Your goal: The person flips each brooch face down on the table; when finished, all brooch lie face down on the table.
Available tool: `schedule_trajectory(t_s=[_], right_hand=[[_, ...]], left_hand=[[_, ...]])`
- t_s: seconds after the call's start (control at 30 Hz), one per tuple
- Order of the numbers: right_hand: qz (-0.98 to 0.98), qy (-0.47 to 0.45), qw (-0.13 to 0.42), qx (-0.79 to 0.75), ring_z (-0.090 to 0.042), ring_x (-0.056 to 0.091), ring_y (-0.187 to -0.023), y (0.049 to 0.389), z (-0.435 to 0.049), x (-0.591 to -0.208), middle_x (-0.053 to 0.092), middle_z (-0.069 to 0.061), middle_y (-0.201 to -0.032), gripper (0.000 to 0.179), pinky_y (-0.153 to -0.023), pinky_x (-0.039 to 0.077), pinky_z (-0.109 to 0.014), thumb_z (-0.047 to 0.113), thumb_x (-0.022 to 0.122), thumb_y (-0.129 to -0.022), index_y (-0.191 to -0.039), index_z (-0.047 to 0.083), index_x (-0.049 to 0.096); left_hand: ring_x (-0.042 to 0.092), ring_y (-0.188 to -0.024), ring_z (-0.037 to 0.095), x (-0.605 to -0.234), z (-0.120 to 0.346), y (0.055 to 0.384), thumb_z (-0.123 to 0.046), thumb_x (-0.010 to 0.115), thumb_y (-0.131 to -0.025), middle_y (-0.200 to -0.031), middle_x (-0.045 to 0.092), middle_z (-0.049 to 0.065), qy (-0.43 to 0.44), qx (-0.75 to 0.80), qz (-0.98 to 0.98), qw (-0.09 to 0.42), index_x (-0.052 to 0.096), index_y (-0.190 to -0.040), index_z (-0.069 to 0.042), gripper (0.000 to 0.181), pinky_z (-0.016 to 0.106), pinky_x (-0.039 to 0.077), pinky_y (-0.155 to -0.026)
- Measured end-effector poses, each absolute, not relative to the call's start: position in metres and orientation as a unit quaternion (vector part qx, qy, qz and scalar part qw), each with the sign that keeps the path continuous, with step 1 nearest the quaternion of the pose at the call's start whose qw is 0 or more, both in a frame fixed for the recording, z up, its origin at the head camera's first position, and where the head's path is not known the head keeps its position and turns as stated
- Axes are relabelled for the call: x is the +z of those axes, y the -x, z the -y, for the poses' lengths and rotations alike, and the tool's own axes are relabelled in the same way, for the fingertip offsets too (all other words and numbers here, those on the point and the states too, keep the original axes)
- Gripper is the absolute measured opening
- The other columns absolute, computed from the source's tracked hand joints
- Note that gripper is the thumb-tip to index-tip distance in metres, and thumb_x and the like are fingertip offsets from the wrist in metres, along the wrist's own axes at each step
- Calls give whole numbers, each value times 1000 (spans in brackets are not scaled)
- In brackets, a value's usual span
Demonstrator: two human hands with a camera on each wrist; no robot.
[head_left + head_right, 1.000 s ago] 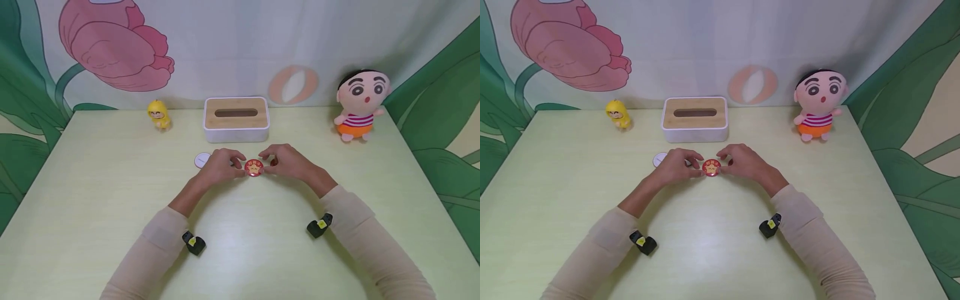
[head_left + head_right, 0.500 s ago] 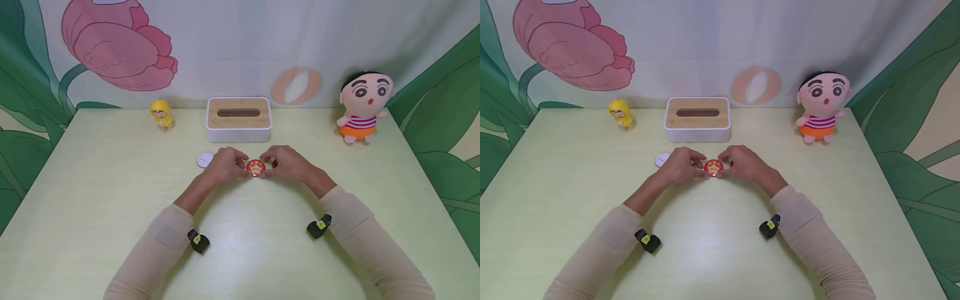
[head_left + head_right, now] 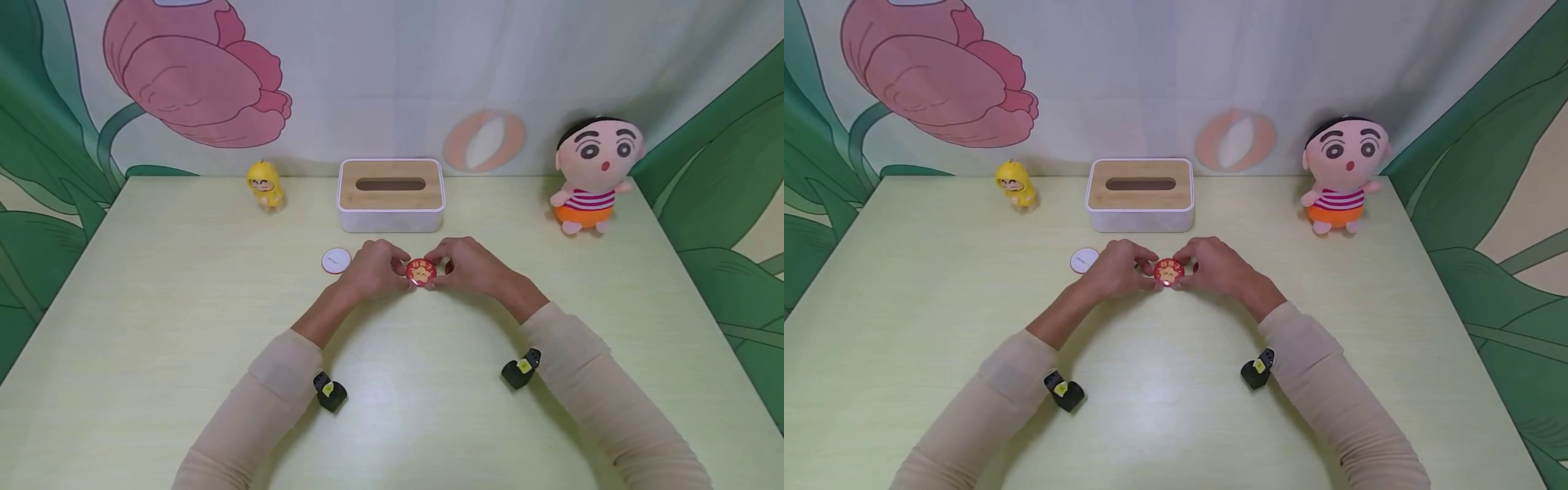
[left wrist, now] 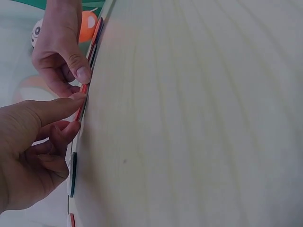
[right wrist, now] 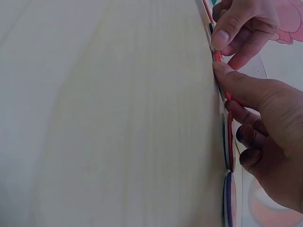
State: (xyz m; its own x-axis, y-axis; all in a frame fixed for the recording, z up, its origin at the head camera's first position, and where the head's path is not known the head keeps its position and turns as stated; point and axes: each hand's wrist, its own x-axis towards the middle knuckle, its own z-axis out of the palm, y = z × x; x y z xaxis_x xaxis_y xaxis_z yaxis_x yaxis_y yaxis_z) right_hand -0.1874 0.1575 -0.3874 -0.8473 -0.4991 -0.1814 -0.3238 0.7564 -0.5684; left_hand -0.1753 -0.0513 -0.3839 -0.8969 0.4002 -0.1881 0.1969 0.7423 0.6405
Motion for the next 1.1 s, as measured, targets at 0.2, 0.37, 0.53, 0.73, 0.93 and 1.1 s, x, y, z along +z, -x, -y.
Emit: schedule_trajectory(t_s=[0.2, 0.37, 0.53, 0.73, 0.93, 1.1], right_hand=[[-921, 232, 158, -272, -20, 61, -88, 188, -158, -388, 74, -8, -114, 45, -79, 52, -29, 21, 87, -81, -121, 7, 74], [-919, 232, 158, -276, -20, 61, -89, 190, -159, -390, 74, -8, -116, 43, -79, 52, -29, 20, 87, -80, -119, 8, 74], [-919, 228, 163, -277, -20, 60, -89, 192, -158, -390, 75, -6, -115, 42, -79, 52, -28, 20, 88, -80, -118, 8, 74], [-915, 220, 176, -287, -19, 58, -88, 192, -158, -389, 75, -5, -108, 40, -78, 51, -27, 19, 87, -80, -117, 8, 74], [-910, 221, 174, -304, -19, 57, -86, 193, -158, -389, 75, -4, -102, 37, -76, 50, -27, 17, 87, -80, -114, 8, 74], [-908, 229, 164, -310, -19, 56, -84, 193, -157, -389, 75, -4, -100, 34, -75, 50, -28, 16, 86, -81, -113, 8, 75]], left_hand=[[63, -84, 16, -386, 50, 176, -17, 86, -80, -89, 76, 6, -169, 313, -923, 149, 74, -120, -2, 44, 23, 48, -75], [61, -78, 13, -387, 49, 176, -16, 86, -79, -82, 75, 5, -176, 323, -919, 141, 77, -113, -5, 36, 21, 45, -68], [59, -75, 12, -388, 48, 176, -17, 88, -78, -79, 74, 5, -175, 333, -916, 137, 77, -112, -5, 37, 20, 43, -66], [60, -75, 13, -387, 47, 176, -18, 88, -78, -83, 74, 6, -167, 343, -914, 142, 75, -113, -4, 40, 20, 45, -68], [60, -76, 13, -386, 47, 177, -17, 89, -78, -82, 74, 6, -169, 344, -913, 140, 74, -109, -3, 38, 20, 44, -66], [59, -77, 14, -386, 48, 178, -17, 88, -78, -82, 72, 7, -167, 342, -914, 140, 73, -107, -3, 35, 21, 44, -68]])
